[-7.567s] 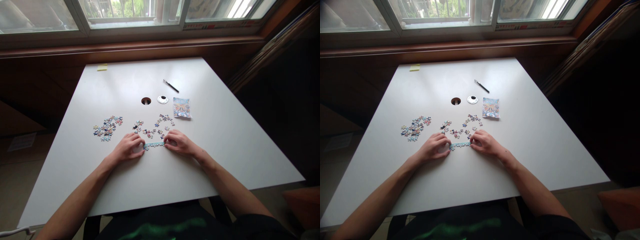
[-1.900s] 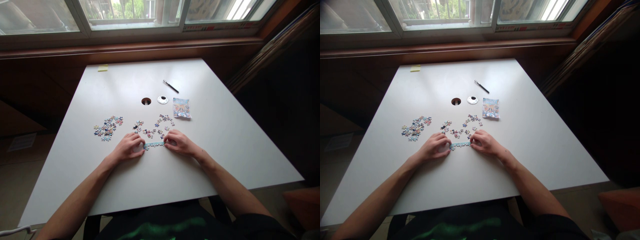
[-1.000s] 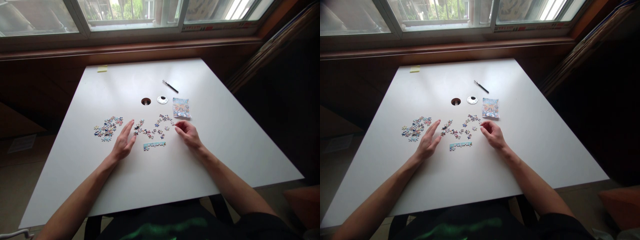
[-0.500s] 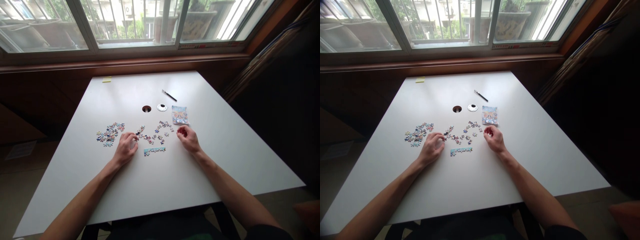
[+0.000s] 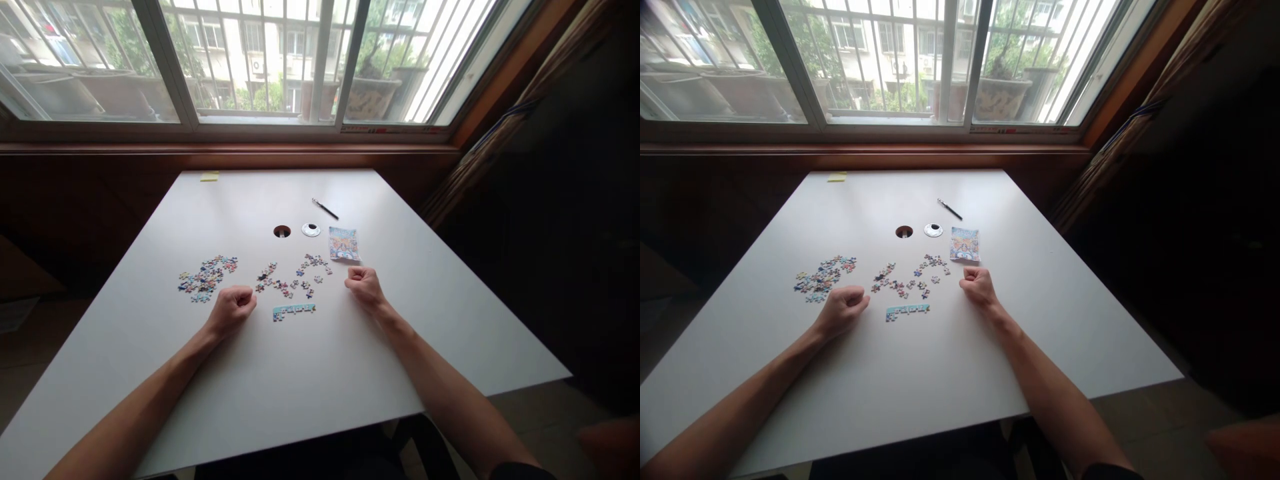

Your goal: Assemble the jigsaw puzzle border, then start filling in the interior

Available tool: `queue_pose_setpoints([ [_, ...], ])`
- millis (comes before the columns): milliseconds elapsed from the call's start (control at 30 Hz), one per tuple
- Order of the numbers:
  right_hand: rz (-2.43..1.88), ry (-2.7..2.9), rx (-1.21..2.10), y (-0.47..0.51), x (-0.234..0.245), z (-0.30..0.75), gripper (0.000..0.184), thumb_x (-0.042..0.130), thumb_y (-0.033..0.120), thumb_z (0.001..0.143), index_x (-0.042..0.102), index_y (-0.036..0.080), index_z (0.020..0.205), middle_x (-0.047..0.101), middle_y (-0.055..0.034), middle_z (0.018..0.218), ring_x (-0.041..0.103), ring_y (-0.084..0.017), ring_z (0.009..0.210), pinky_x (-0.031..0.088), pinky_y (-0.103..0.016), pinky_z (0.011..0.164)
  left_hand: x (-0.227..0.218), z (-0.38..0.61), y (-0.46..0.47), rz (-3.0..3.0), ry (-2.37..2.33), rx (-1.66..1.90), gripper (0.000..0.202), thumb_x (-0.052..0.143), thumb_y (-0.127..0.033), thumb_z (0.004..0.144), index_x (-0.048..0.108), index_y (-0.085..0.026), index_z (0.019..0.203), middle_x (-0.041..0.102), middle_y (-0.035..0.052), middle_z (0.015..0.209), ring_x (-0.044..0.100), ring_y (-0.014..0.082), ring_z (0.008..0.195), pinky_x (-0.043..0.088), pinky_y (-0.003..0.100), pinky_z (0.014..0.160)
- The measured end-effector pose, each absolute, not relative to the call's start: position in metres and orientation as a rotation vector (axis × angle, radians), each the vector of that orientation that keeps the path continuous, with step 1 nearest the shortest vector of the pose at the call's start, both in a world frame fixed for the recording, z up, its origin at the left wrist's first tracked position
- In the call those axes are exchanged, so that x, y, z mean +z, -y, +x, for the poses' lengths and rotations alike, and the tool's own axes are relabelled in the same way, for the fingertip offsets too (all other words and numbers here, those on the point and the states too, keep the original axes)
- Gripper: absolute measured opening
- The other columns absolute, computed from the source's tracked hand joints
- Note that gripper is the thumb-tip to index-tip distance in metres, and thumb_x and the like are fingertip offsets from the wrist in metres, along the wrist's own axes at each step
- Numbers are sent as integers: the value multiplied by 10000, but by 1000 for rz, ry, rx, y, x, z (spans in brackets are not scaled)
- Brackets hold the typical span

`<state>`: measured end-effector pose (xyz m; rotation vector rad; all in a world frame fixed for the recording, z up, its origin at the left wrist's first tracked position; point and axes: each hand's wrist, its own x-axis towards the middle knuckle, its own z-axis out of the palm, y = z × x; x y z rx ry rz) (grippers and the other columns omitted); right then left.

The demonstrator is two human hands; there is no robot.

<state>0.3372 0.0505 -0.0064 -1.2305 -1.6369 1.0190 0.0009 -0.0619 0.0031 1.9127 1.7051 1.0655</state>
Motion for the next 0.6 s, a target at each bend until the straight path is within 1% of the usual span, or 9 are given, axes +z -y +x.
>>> queue_pose_setpoints([
  [100,-1208,1593,1054,-54,-7,339,275,494,175,535,223,229,539,172,66,558,144,-75,549,92,-265,507,3,-1,63,1874,-1689,1067,388,513,-275,766,174,-207,588,175,-52,564,197,84,532,182,252,537],
  [267,-1168,1508,1098,-60,-6,337,242,496,187,496,258,225,501,249,65,508,196,-74,517,137,-250,479,1,-5,63,1804,-1656,1080,376,508,-283,727,167,-213,587,145,-48,580,163,78,537,152,253,525],
  [467,-1143,1461,1142,-62,-3,336,275,502,196,482,230,232,506,210,81,481,173,-65,491,153,-241,459,-4,-8,61,1713,-1611,1118,383,523,-293,714,175,-215,574,151,-50,575,161,73,531,146,247,514],
  [600,-1132,1492,1156,-61,-4,337,289,514,180,480,230,228,503,214,79,492,177,-64,500,150,-239,458,-3,-9,62,1660,-1583,1142,394,538,-285,706,176,-215,565,152,-53,567,159,72,526,136,250,509],
])
